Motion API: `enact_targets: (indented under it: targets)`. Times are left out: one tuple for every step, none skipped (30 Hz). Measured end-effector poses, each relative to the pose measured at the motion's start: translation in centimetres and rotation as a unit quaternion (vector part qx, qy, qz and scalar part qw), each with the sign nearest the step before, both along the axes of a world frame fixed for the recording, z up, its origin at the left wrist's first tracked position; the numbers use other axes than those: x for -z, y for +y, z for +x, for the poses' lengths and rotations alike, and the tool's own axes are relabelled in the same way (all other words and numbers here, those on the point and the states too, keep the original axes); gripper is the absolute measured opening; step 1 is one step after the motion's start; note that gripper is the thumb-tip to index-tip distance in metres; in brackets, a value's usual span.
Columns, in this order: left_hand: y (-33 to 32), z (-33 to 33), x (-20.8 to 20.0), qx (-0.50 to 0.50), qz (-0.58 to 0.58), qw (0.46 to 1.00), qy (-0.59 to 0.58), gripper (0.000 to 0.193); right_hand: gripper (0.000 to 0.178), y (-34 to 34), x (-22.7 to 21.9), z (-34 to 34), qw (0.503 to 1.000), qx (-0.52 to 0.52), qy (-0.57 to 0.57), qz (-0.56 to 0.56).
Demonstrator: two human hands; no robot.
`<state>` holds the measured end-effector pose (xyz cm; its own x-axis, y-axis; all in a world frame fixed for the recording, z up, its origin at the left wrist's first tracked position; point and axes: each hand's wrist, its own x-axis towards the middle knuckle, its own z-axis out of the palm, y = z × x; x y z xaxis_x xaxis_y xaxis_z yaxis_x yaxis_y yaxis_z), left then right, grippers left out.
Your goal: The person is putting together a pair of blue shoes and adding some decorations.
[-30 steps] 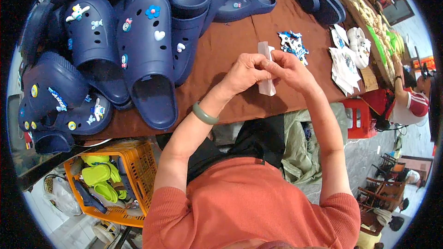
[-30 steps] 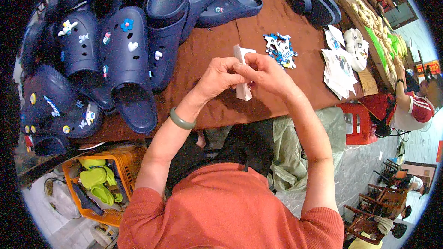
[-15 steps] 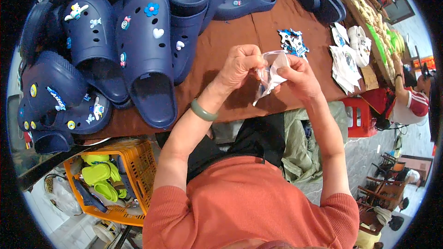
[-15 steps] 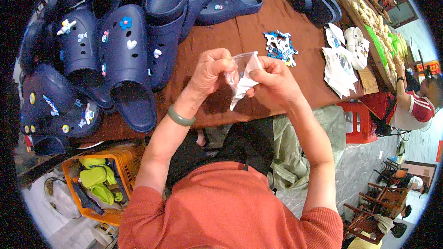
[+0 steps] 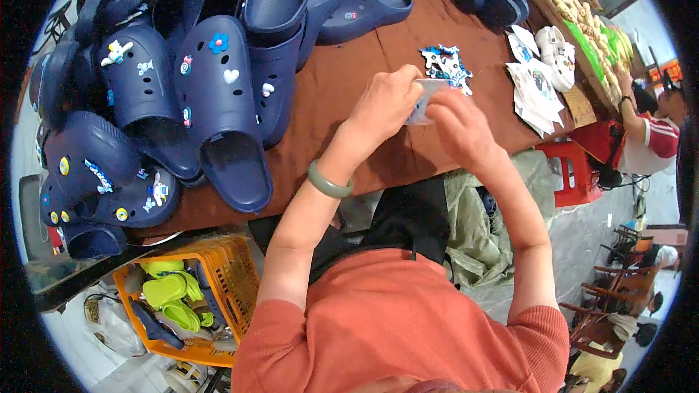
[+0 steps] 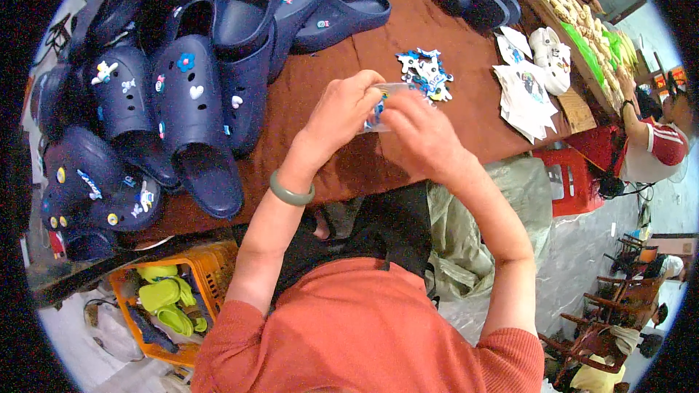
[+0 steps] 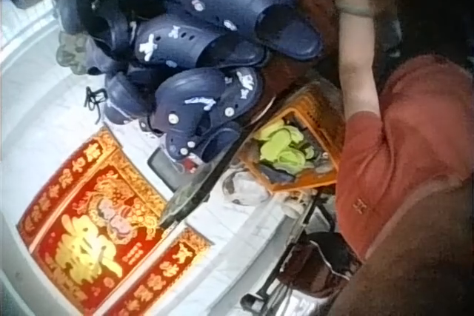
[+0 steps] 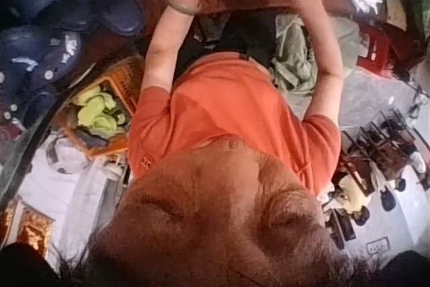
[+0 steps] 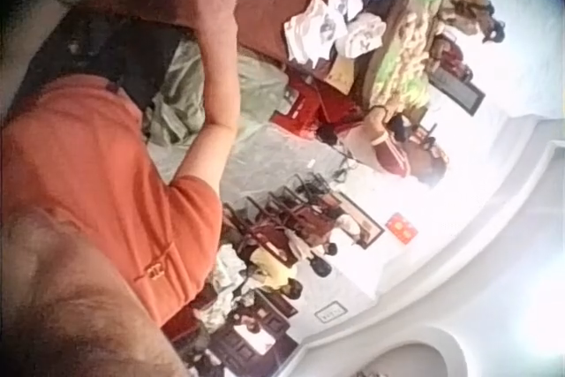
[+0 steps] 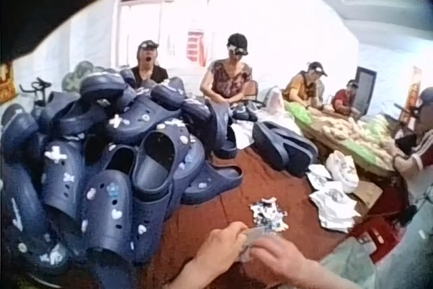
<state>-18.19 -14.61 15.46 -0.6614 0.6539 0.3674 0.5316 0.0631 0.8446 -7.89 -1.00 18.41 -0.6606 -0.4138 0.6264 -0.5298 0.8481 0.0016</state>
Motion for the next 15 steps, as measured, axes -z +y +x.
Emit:
enact_targets:
  targets:
    - [0.4,-0.3,-0.4,0.006,-0.043,0.998,0.049,0.026,0.014,-0.6,0.3,0.4,1.0,0.004,0.002,-0.003]
    - [0.8,-0.4,-0.4,0.01,-0.046,0.998,0.05,0.026,0.015,-1.4,0.7,0.8,0.985,0.095,-0.126,-0.071]
    - [1.3,-0.5,-0.5,-0.006,-0.099,0.991,0.09,0.027,0.017,-1.5,1.1,1.0,0.941,0.185,-0.249,-0.139]
    - [1.7,-0.5,-0.5,-0.022,-0.152,0.98,0.13,0.028,0.017,-1.2,1.3,1.0,0.939,0.19,-0.246,-0.144]
    - [2.3,-0.2,-0.5,-0.015,-0.154,0.979,0.133,0.028,0.02,-0.6,1.5,0.7,0.912,0.234,-0.319,-0.113]
    - [2.5,0.3,-0.5,-0.023,-0.17,0.976,0.138,0.028,0.024,-0.2,1.8,0.2,0.877,0.273,-0.388,-0.081]
    - [3.0,1.1,-0.6,-0.029,-0.188,0.971,0.146,0.028,0.024,0.8,2.4,0.3,0.918,0.204,-0.3,-0.158]
    - [3.4,1.8,-0.4,-0.022,-0.195,0.968,0.154,0.028,0.024,1.9,3.2,-0.1,0.918,0.206,-0.295,-0.169]
    - [3.3,2.3,-0.1,-0.044,-0.102,0.987,0.116,0.026,0.024,2.7,4.2,-1.1,0.943,0.149,-0.231,-0.187]
    - [3.4,2.9,-0.2,-0.061,-0.004,0.995,0.077,0.024,0.023,3.9,5.0,-1.5,0.961,0.098,-0.162,-0.2]
    - [3.0,3.7,-0.3,-0.048,0.036,0.998,-0.008,0.023,0.032,4.9,5.6,-1.4,0.912,0.127,-0.232,-0.312]
    - [2.0,4.0,-0.1,-0.044,0.029,0.999,-0.003,0.023,0.045,5.9,5.9,-1.4,0.846,0.142,-0.33,-0.393]
    - [0.7,3.9,0.2,-0.006,-0.06,0.993,-0.098,0.028,0.048,6.3,5.7,-1.2,0.834,0.13,-0.325,-0.427]
    - [0.0,3.4,0.3,0.031,-0.149,0.97,-0.19,0.033,0.051,6.7,5.4,-1.0,0.82,0.118,-0.318,-0.461]
    - [-0.1,2.8,0.2,0.093,-0.204,0.927,-0.299,0.052,0.051,6.9,5.5,-1.0,0.818,0.114,-0.313,-0.47]
